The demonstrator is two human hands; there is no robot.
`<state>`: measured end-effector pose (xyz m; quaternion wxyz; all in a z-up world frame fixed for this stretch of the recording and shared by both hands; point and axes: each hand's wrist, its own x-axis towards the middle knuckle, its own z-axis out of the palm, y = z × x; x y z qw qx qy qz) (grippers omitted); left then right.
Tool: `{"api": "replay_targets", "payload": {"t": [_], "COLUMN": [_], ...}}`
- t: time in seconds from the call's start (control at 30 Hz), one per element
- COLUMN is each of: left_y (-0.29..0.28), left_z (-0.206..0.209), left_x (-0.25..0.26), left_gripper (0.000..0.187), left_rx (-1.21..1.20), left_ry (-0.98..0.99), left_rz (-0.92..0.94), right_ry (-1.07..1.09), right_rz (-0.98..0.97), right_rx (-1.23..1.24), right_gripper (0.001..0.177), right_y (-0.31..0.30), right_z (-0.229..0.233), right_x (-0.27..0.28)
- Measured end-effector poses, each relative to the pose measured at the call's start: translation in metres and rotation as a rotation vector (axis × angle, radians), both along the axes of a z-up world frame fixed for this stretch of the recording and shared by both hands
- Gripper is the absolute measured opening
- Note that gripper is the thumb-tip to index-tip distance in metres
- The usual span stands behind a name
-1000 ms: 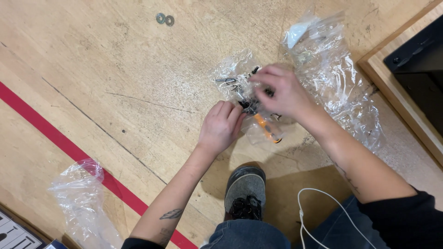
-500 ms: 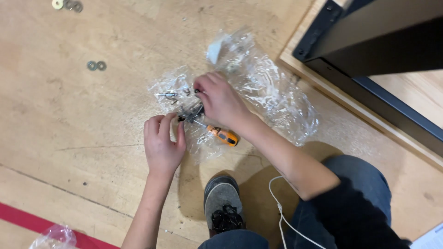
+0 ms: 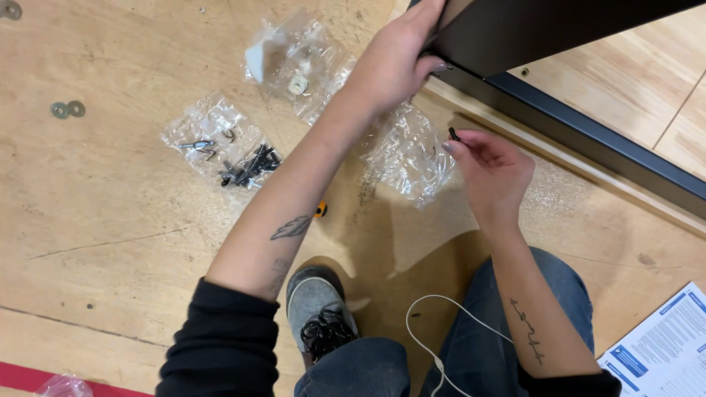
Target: The person aligns long metal frame components on the floor, opens a plastic bag of hardware with a screwdriver, and fits a screw through a pre-drilled hole into the metal structure by hand.
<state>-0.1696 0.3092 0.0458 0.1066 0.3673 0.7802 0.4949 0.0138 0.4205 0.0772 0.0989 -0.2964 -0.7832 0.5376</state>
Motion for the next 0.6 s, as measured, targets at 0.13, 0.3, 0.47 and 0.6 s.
{"api": "replay_targets", "payload": {"t": [0.13, 0.3, 0.47, 0.6], "left_y": [-0.005, -0.005, -0.013, -0.014], "left_z": [-0.041, -0.054, -0.055, -0.059], "left_x": [-0.001, 0.013, 0.023, 0.023], "left_gripper": [0.06, 0.037, 0.042, 0.043], "left_rx": [-0.219, -0.028, 0.035, 0.035], "left_ry": [0.11, 0.061, -0.025, -0.027], "left_rz": [-0.01, 0.165, 0.164, 0.167], "right_ry": [0.079, 0.237, 0.333, 0.445], "right_rz": [0.033, -0.113, -0.362, -0.53], "right_rx": [0.042, 0.159, -0.003, -0.265], "right_gripper": [0.016, 0.015, 0.014, 0.016], "right_y": [-0.003, -0.012, -0.031, -0.042], "right_z": [-0.001, -0.03, -0.043, -0.054], "right_x": [-0.028, -0.06, -0.08, -0.083]}}
